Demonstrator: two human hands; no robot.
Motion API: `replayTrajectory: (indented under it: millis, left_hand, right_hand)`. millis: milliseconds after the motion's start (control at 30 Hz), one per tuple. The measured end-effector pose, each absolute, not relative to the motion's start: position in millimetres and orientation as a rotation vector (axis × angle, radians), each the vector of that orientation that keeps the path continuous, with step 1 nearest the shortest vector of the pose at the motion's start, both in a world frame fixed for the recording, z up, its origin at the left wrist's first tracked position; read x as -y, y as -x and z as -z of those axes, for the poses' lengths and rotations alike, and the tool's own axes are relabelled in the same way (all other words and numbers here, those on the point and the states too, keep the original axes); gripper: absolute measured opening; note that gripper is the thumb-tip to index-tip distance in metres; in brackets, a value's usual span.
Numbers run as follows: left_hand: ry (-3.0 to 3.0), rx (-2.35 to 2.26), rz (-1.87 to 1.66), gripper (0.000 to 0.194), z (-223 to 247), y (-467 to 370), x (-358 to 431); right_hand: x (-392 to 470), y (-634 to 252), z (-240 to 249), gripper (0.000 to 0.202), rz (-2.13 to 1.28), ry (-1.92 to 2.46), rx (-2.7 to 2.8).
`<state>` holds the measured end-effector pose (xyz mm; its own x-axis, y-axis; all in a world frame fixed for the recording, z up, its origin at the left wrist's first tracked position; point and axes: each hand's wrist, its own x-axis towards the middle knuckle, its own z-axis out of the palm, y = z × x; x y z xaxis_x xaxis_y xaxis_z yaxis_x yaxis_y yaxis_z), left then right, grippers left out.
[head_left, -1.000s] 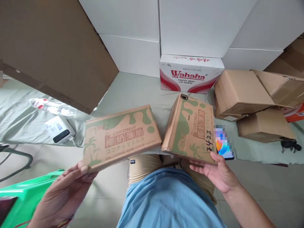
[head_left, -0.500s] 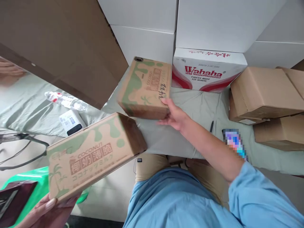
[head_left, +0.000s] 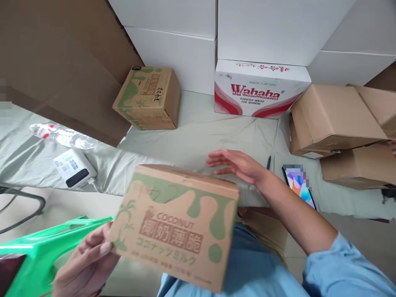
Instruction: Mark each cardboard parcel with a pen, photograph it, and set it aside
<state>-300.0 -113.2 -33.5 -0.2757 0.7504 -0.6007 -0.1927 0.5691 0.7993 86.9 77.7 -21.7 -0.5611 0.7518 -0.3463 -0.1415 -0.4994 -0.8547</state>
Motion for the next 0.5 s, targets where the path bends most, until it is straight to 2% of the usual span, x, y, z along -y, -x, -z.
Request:
replayTrajectory:
  millis: [67, 133, 300, 500]
  left_hand:
    - [-0.634, -1.490, -1.048, 0.044, 17, 261, 72]
    - [-0.750, -1.351, -1.038, 0.050, 3, 223, 35]
    - [-0.781, -1.128, -1.008, 0.044, -3, 167, -20]
    - [-0.921, -1.259, -1.032, 0.034, 13, 147, -10]
  right_hand:
    - [-54, -126, 19, 0.061, -1.955, 1.037, 1.019]
    - [-32, -158, 19, 0.058, -1.741, 1.135, 0.897]
    - [14, -210, 30, 0.055, -1.249, 1.361, 0.750]
    - [42, -215, 55, 0.050, -1.000, 1.472, 0.755]
